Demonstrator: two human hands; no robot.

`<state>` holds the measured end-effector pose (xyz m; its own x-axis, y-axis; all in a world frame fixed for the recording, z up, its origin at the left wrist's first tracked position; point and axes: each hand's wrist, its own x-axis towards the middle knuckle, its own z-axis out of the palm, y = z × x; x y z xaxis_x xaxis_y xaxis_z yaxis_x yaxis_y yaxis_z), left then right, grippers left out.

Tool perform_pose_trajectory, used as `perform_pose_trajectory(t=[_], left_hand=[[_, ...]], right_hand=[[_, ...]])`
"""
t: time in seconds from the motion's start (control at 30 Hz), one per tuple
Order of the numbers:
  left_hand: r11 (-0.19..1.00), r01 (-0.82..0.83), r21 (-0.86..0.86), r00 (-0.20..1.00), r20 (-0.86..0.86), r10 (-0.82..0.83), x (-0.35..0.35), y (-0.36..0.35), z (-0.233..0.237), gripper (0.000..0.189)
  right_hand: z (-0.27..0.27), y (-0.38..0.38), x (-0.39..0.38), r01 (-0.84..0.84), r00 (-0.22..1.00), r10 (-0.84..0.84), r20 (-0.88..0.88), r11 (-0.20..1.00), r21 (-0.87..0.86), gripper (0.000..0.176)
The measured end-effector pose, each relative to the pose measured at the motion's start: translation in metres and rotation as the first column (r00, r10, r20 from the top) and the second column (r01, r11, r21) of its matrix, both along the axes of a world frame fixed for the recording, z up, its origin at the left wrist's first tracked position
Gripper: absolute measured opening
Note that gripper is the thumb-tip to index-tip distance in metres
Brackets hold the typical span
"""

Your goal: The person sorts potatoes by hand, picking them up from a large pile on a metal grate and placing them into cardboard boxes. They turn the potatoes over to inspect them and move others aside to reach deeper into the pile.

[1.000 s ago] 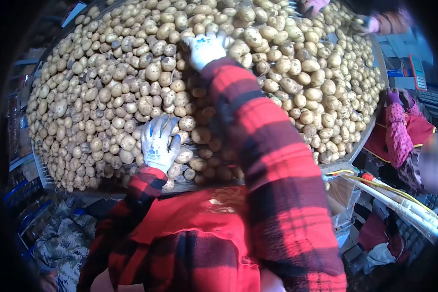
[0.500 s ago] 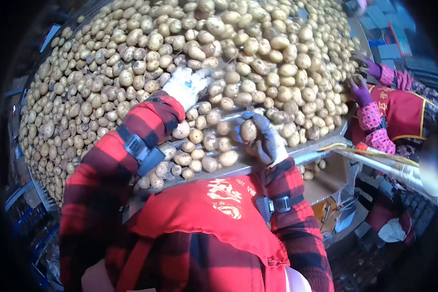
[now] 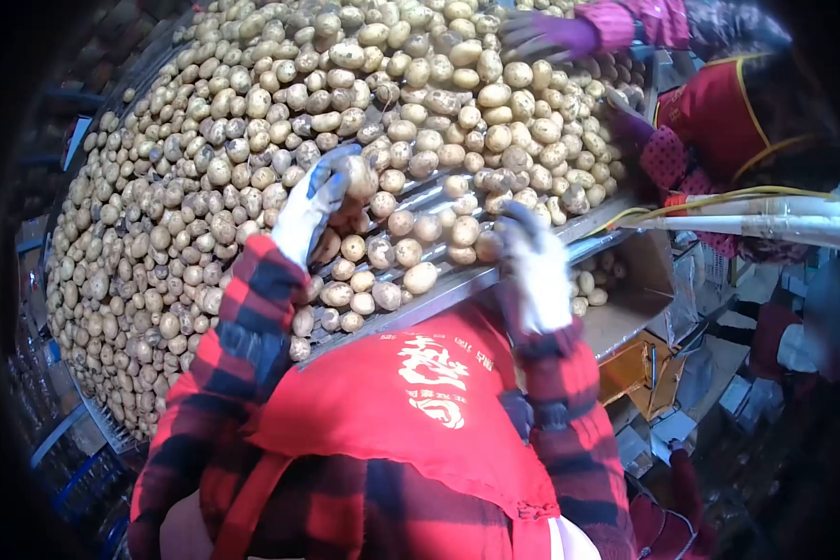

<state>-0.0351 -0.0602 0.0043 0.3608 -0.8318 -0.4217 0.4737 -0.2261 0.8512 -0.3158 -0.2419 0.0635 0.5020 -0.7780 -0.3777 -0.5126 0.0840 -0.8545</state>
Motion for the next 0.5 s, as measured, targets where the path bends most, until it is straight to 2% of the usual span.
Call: perform_pose_trajectory(t=[0.03, 0.07, 0.1, 0.13, 0.2, 0.23, 0.27, 0.3, 0.33, 0.37, 0.4, 0.47, 0.5], left_hand=[[0.998, -0.028, -0.061, 0.999, 0.018, 0.029, -0.016, 0.004, 0.017, 0.070], [0.984, -0.086, -0.154, 0.996, -0.047, 0.079, -0.033, 0.005, 0.031, 0.074], [0.959, -0.142, -0.244, 0.986, -0.118, 0.116, -0.050, 0.007, 0.046, 0.078], [0.967, -0.132, -0.218, 0.989, -0.096, 0.113, -0.059, 0.013, 0.051, 0.080], [0.985, -0.119, -0.122, 0.987, -0.122, 0.104, -0.057, 0.035, 0.052, 0.081], [0.971, -0.185, -0.154, 0.977, 0.083, 0.199, -0.058, 0.040, 0.053, 0.077], [0.978, -0.160, -0.134, 0.904, 0.377, 0.200, -0.053, 0.047, 0.050, 0.071], [0.978, -0.192, -0.082, 0.746, 0.635, 0.200, -0.053, 0.051, 0.043, 0.069], [0.971, -0.236, -0.034, 0.527, 0.835, 0.158, -0.053, 0.053, 0.037, 0.067], [0.977, -0.212, 0.017, 0.622, 0.773, 0.122, -0.049, 0.053, 0.040, 0.060], [0.976, -0.217, 0.034, 0.582, 0.807, 0.101, -0.045, 0.054, 0.045, 0.061], [0.971, -0.229, 0.072, 0.514, 0.856, 0.058, -0.046, 0.053, 0.054, 0.063], [0.936, -0.350, 0.050, 0.685, 0.694, 0.219, -0.057, 0.050, 0.049, 0.061]], right_hand=[[-0.005, 0.009, 0.029, -0.112, 0.967, 0.008, 0.253, 0.910, 0.399, 0.049], [-0.006, 0.027, 0.057, -0.222, 0.897, -0.183, 0.403, 0.602, 0.767, 0.050], [-0.015, 0.031, 0.077, -0.410, 0.849, -0.193, 0.492, 0.347, 0.843, 0.050], [-0.006, 0.044, 0.098, -0.573, 0.767, -0.220, 0.603, 0.188, 0.798, 0.045], [0.004, 0.062, 0.121, -0.425, 0.827, -0.188, 0.530, 0.409, 0.807, 0.041], [0.017, 0.066, 0.121, -0.396, 0.843, -0.124, 0.524, 0.516, 0.760, 0.038], [0.011, 0.070, 0.132, -0.445, 0.802, -0.039, 0.596, 0.627, 0.640, 0.037], [0.009, 0.075, 0.133, -0.408, 0.832, 0.000, 0.555, 0.677, 0.612, 0.037], [0.010, 0.080, 0.134, -0.372, 0.859, 0.033, 0.511, 0.726, 0.578, 0.037], [0.006, 0.080, 0.135, -0.437, 0.832, 0.025, 0.555, 0.646, 0.626, 0.039], [0.004, 0.079, 0.136, -0.494, 0.802, 0.004, 0.597, 0.565, 0.661, 0.042], [0.014, 0.084, 0.128, -0.550, 0.771, -0.103, 0.629, 0.391, 0.738, 0.032], [0.005, 0.085, 0.127, -0.492, 0.790, -0.075, 0.608, 0.514, 0.703, 0.032]])
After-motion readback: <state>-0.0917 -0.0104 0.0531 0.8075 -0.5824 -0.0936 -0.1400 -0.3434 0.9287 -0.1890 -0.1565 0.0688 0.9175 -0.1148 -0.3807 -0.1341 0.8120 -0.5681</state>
